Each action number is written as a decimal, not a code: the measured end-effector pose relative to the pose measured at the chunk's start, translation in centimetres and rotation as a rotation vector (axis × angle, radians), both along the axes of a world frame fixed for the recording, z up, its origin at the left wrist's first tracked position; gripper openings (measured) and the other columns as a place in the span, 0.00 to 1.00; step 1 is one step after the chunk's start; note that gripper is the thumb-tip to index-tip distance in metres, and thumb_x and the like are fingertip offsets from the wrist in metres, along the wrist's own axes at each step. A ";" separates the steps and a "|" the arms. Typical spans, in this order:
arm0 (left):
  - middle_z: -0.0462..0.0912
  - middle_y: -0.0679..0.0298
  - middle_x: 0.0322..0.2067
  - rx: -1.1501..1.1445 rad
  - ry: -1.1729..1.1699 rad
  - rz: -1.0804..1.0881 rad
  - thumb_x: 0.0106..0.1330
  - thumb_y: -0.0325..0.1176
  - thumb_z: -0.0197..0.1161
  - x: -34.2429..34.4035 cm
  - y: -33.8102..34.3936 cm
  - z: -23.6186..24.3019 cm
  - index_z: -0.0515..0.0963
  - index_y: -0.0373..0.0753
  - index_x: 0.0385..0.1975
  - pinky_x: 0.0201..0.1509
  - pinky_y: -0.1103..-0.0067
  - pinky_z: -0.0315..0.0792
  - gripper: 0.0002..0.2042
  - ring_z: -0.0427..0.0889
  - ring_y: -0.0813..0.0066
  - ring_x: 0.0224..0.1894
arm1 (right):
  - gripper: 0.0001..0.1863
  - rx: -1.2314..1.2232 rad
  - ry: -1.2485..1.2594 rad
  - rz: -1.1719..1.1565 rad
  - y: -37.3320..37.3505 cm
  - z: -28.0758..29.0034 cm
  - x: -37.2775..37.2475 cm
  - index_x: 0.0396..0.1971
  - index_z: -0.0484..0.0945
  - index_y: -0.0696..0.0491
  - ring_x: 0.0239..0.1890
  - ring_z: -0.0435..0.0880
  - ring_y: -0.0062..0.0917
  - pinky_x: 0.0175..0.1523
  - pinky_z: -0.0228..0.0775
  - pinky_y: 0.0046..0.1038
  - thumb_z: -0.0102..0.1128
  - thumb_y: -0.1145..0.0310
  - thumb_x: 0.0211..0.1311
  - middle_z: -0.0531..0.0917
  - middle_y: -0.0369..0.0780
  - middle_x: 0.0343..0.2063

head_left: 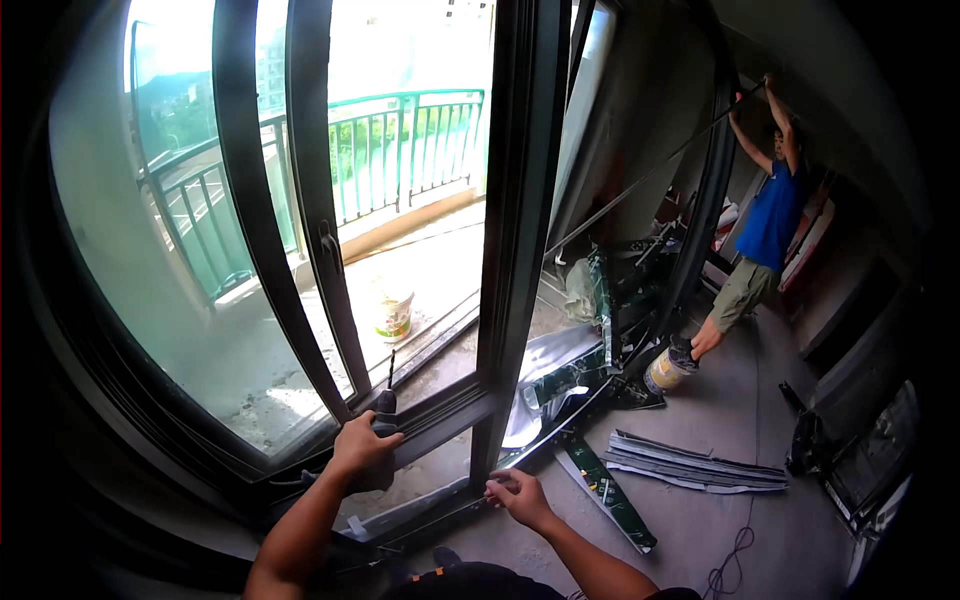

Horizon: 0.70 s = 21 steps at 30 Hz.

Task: The person uses an electric drill to create holes in a metal window frame and the adjacent concrete wall, then uses a hammer to secure components of the frame into place.

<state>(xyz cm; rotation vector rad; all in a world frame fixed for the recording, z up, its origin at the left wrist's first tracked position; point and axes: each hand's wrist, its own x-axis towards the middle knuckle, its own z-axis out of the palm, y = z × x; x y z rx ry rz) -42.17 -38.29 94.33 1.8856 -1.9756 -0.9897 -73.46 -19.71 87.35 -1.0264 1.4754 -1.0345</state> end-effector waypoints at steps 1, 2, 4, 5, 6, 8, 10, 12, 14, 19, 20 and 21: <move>0.92 0.45 0.47 0.008 0.022 0.004 0.55 0.58 0.79 -0.6 -0.1 0.1 0.85 0.36 0.55 0.58 0.63 0.83 0.35 0.92 0.49 0.51 | 0.21 0.038 0.004 0.026 0.3 0.3 0.2 0.56 0.84 0.61 0.37 0.93 0.21 0.44 0.85 0.24 0.73 0.62 0.73 0.94 0.43 0.37; 0.92 0.45 0.46 0.039 0.057 0.015 0.55 0.58 0.79 -0.4 -0.5 -1.1 0.85 0.35 0.56 0.58 0.63 0.83 0.36 0.92 0.50 0.51 | 0.21 0.052 0.077 0.075 0.6 0.3 0.6 0.57 0.84 0.60 0.36 0.92 0.20 0.44 0.84 0.24 0.73 0.60 0.73 0.94 0.42 0.36; 0.92 0.44 0.46 0.105 0.104 0.030 0.53 0.58 0.79 -0.6 -1.5 -0.8 0.85 0.31 0.56 0.58 0.64 0.83 0.38 0.93 0.52 0.50 | 0.22 0.063 0.084 0.114 1.0 -0.4 2.0 0.57 0.84 0.59 0.34 0.90 0.19 0.41 0.82 0.25 0.73 0.58 0.74 0.93 0.39 0.35; 0.92 0.43 0.47 0.111 0.191 0.049 0.51 0.58 0.79 0.3 -1.9 -1.7 0.85 0.29 0.54 0.58 0.65 0.83 0.38 0.93 0.53 0.50 | 0.23 0.113 0.116 0.208 0.5 -0.4 2.9 0.60 0.82 0.60 0.39 0.92 0.23 0.48 0.83 0.27 0.71 0.58 0.76 0.94 0.43 0.39; 0.91 0.43 0.48 0.069 0.206 0.099 0.50 0.57 0.79 1.6 -2.8 -3.8 0.85 0.29 0.54 0.58 0.65 0.83 0.39 0.92 0.52 0.51 | 0.23 0.085 0.186 0.274 -0.1 -0.5 4.1 0.59 0.82 0.59 0.39 0.92 0.22 0.48 0.83 0.27 0.70 0.57 0.76 0.94 0.43 0.38; 0.89 0.40 0.54 0.085 0.228 0.199 0.54 0.57 0.79 1.3 -2.5 -3.8 0.82 0.27 0.60 0.65 0.62 0.79 0.41 0.89 0.47 0.57 | 0.24 0.041 0.224 0.329 0.2 -2.5 5.0 0.59 0.83 0.58 0.40 0.93 0.23 0.49 0.84 0.28 0.71 0.54 0.75 0.94 0.42 0.38; 0.82 0.35 0.63 0.063 0.177 0.203 0.60 0.60 0.78 2.4 -3.2 -6.0 0.75 0.28 0.70 0.72 0.61 0.74 0.47 0.82 0.42 0.68 | 0.26 0.068 0.257 0.379 0.1 -3.3 5.9 0.59 0.83 0.57 0.41 0.93 0.26 0.51 0.84 0.30 0.71 0.52 0.75 0.94 0.44 0.40; 0.79 0.33 0.65 0.079 0.100 0.165 0.61 0.61 0.76 1.1 -2.3 -4.7 0.74 0.29 0.70 0.72 0.59 0.73 0.46 0.79 0.39 0.68 | 0.26 0.054 0.313 0.373 1.1 -3.4 5.7 0.60 0.83 0.56 0.42 0.94 0.28 0.51 0.84 0.30 0.70 0.50 0.75 0.94 0.44 0.41; 0.76 0.33 0.65 0.092 -0.025 0.156 0.63 0.61 0.73 0.7 -2.0 -3.0 0.72 0.30 0.70 0.72 0.58 0.73 0.45 0.79 0.37 0.68 | 0.27 0.079 0.231 0.363 1.3 -6.0 5.7 0.61 0.83 0.55 0.43 0.94 0.29 0.52 0.84 0.30 0.71 0.49 0.74 0.94 0.45 0.42; 0.74 0.30 0.65 0.142 -0.122 0.136 0.61 0.62 0.71 1.1 -0.9 -2.8 0.65 0.31 0.72 0.70 0.57 0.75 0.48 0.80 0.36 0.65 | 0.25 -0.159 0.544 0.216 1.8 -6.0 5.8 0.48 0.87 0.60 0.29 0.92 0.37 0.38 0.84 0.36 0.76 0.51 0.67 0.92 0.48 0.29; 0.72 0.28 0.66 0.136 -0.108 0.129 0.60 0.62 0.72 1.1 -1.5 -3.6 0.63 0.30 0.72 0.70 0.57 0.75 0.49 0.79 0.33 0.66 | 0.25 -0.036 0.461 0.213 0.9 -6.5 4.5 0.51 0.87 0.56 0.37 0.93 0.38 0.46 0.84 0.42 0.77 0.52 0.65 0.92 0.47 0.37; 0.72 0.28 0.66 0.137 -0.119 0.114 0.60 0.62 0.72 0.7 -1.3 -3.1 0.63 0.30 0.72 0.70 0.57 0.75 0.49 0.79 0.33 0.66 | 0.25 0.099 0.370 0.202 1.2 -7.3 3.2 0.55 0.87 0.51 0.46 0.93 0.40 0.54 0.83 0.47 0.79 0.52 0.63 0.93 0.46 0.45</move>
